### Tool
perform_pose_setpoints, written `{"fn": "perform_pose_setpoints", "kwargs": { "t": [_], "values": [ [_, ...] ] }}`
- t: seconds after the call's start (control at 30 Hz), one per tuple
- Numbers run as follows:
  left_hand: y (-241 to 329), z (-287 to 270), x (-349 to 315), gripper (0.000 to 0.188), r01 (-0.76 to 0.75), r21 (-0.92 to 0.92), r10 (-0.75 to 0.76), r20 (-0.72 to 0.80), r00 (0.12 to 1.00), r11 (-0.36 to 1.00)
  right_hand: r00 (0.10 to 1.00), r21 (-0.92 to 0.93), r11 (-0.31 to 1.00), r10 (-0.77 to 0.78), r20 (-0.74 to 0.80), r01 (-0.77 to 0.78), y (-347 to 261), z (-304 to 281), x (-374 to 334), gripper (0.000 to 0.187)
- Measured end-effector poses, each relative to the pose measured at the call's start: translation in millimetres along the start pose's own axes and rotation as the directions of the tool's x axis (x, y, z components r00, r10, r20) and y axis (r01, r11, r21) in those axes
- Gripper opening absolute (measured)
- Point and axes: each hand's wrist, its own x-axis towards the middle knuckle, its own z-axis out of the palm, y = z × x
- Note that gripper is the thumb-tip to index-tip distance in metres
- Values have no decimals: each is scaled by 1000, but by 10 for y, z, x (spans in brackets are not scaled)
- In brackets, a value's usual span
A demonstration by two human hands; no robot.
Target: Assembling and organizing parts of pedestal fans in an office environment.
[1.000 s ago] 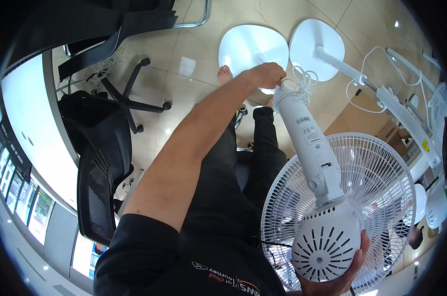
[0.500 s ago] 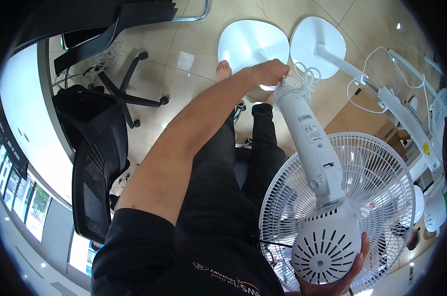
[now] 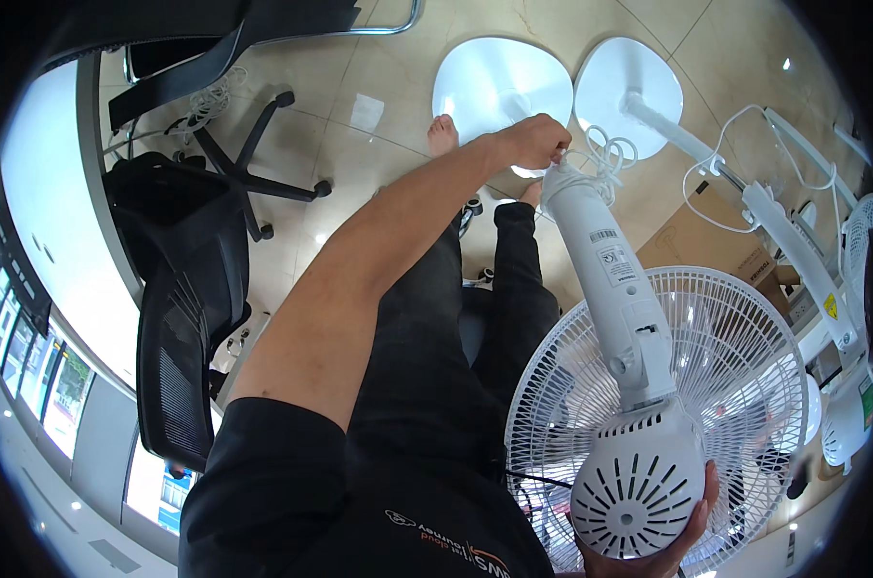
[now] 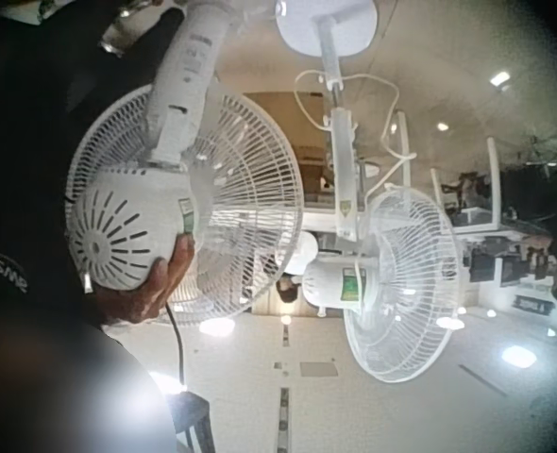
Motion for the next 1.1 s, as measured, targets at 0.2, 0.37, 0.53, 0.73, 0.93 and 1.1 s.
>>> {"fn": "perform_pose_setpoints", "kwargs": {
  "t": [0.2, 0.37, 0.53, 0.73, 0.93, 1.1],
  "values": [
    [-157, 62, -72, 20, -155, -7, 153, -90, 984, 988, 1000, -21, 1000, -15, 19, 16, 50, -154, -233, 74],
    [-144, 66, -125, 17, -135, -35, 132, -87, 987, 990, 999, -25, 1000, -15, 38, 16, 18, -168, -326, 72],
    [538, 142, -393, 42, 298, -306, -417, -483, 770, 904, 1000, -47, 999, -7, 9, 7, -141, -46, -171, 70],
    [1791, 95, -1041, 70, 401, -799, -423, 585, 692, -448, 999, 6, 999, -40, -14, 40, -445, 10, -346, 68],
    [2191, 411, -725, 45, 122, -846, -578, 453, 679, -519, 993, -17, 993, -120, 2, 120, -74, 19, -10, 70],
    [2238, 437, -769, 36, 51, -832, -597, 438, 672, -553, 979, -54, 977, -203, 32, 205, 71, -22, -17, 74]
  ]
}}
